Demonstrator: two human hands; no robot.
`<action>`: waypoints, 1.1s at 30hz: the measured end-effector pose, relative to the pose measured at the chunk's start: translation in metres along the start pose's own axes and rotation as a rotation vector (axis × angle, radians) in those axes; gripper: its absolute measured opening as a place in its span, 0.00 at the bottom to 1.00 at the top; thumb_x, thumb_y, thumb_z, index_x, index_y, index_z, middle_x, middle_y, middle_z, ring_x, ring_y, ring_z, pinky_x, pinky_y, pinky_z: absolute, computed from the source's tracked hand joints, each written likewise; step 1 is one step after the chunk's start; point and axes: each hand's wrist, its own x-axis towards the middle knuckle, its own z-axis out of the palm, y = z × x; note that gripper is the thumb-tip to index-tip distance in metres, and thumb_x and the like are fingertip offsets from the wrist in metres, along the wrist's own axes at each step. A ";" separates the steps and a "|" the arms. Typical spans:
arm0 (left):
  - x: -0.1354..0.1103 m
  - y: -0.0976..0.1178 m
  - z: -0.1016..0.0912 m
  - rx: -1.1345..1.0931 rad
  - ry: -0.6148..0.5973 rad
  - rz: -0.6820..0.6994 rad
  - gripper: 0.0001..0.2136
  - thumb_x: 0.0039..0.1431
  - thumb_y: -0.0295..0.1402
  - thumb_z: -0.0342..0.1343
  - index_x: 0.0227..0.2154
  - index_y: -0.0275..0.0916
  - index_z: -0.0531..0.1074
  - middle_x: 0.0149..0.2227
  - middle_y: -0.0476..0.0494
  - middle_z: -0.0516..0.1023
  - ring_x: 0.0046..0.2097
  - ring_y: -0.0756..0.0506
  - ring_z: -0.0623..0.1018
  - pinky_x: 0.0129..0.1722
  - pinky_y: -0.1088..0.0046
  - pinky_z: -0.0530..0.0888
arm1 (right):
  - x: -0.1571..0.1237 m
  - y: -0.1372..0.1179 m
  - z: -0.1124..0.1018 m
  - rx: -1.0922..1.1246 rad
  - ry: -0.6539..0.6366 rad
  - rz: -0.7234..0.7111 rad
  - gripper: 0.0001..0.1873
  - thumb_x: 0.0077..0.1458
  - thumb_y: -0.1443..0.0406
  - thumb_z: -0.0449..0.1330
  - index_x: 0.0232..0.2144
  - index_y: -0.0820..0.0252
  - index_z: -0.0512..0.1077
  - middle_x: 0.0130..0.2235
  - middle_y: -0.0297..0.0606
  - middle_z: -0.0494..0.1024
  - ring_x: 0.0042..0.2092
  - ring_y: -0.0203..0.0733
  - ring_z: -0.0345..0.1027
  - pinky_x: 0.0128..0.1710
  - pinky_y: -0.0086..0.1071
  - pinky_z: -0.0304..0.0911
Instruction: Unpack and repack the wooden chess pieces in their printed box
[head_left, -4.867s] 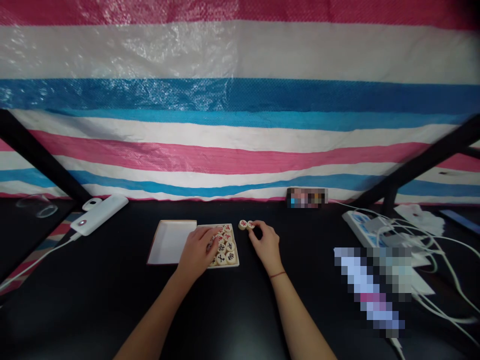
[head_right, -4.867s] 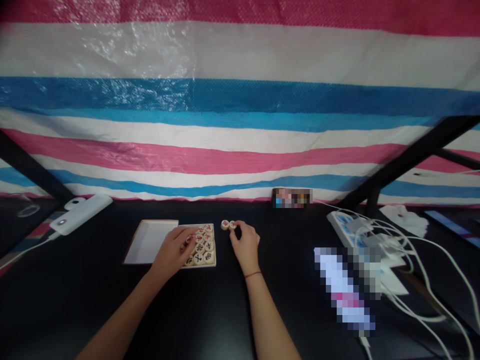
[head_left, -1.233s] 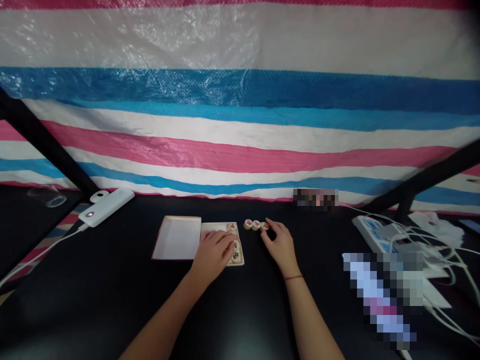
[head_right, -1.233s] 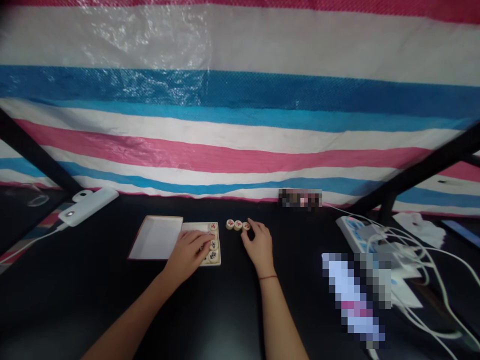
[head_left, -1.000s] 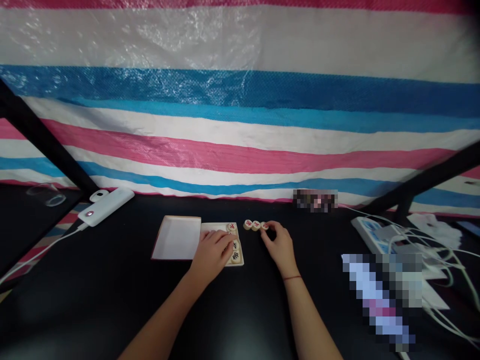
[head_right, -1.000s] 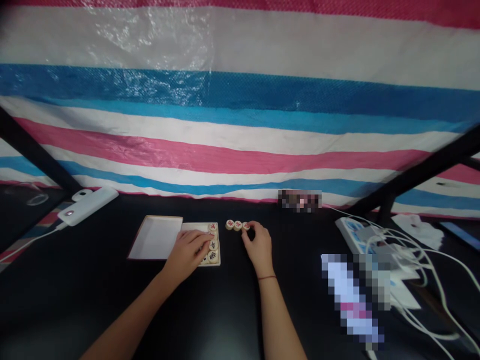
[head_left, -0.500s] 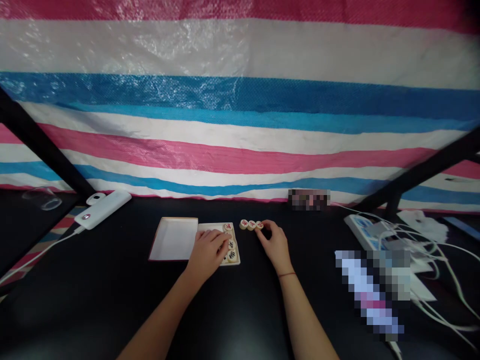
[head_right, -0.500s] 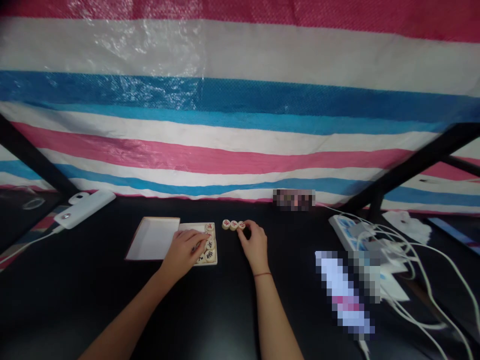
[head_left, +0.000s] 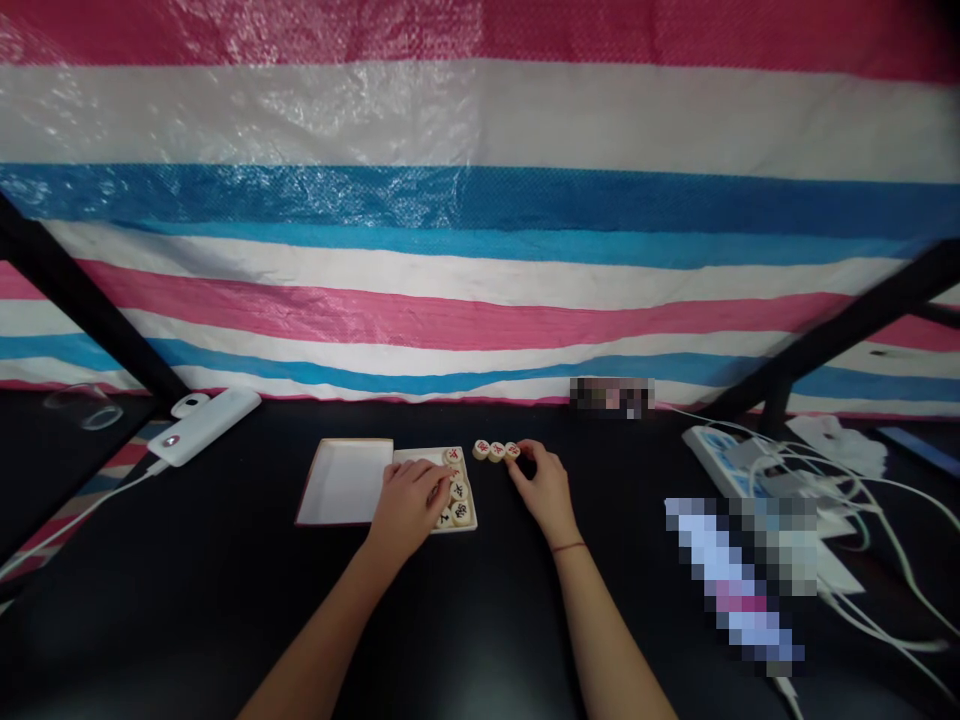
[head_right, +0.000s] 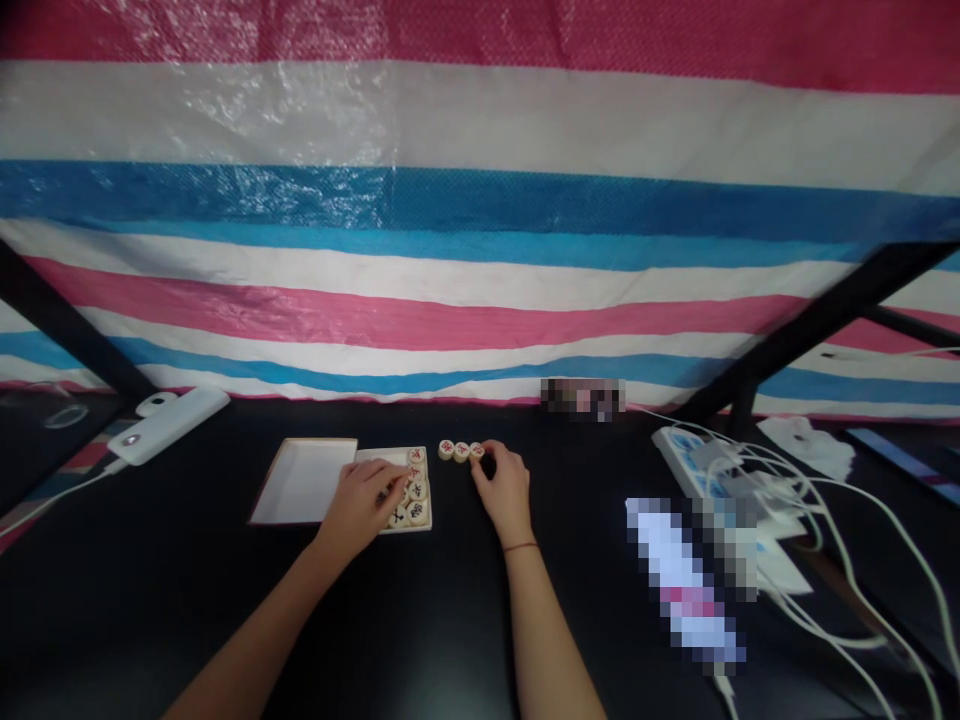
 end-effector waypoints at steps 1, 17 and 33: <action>0.000 -0.001 0.001 0.011 0.008 -0.017 0.09 0.62 0.30 0.50 0.39 0.44 0.76 0.37 0.47 0.79 0.40 0.45 0.76 0.43 0.64 0.65 | 0.000 -0.002 -0.001 0.004 0.014 -0.002 0.15 0.53 0.56 0.55 0.40 0.58 0.70 0.39 0.42 0.77 0.42 0.49 0.68 0.44 0.44 0.63; 0.035 0.006 0.009 0.320 -0.094 -0.225 0.12 0.65 0.34 0.46 0.33 0.37 0.74 0.32 0.39 0.79 0.38 0.40 0.75 0.39 0.62 0.62 | -0.031 -0.079 0.027 0.251 -0.095 -0.047 0.14 0.60 0.57 0.52 0.42 0.58 0.70 0.39 0.41 0.78 0.40 0.46 0.71 0.43 0.38 0.65; 0.038 0.003 0.020 -0.017 -0.111 -0.144 0.09 0.61 0.26 0.51 0.41 0.41 0.73 0.43 0.45 0.77 0.41 0.46 0.78 0.41 0.69 0.71 | -0.028 -0.083 0.024 0.272 -0.109 -0.024 0.14 0.60 0.55 0.53 0.39 0.56 0.72 0.38 0.39 0.78 0.39 0.45 0.70 0.43 0.37 0.64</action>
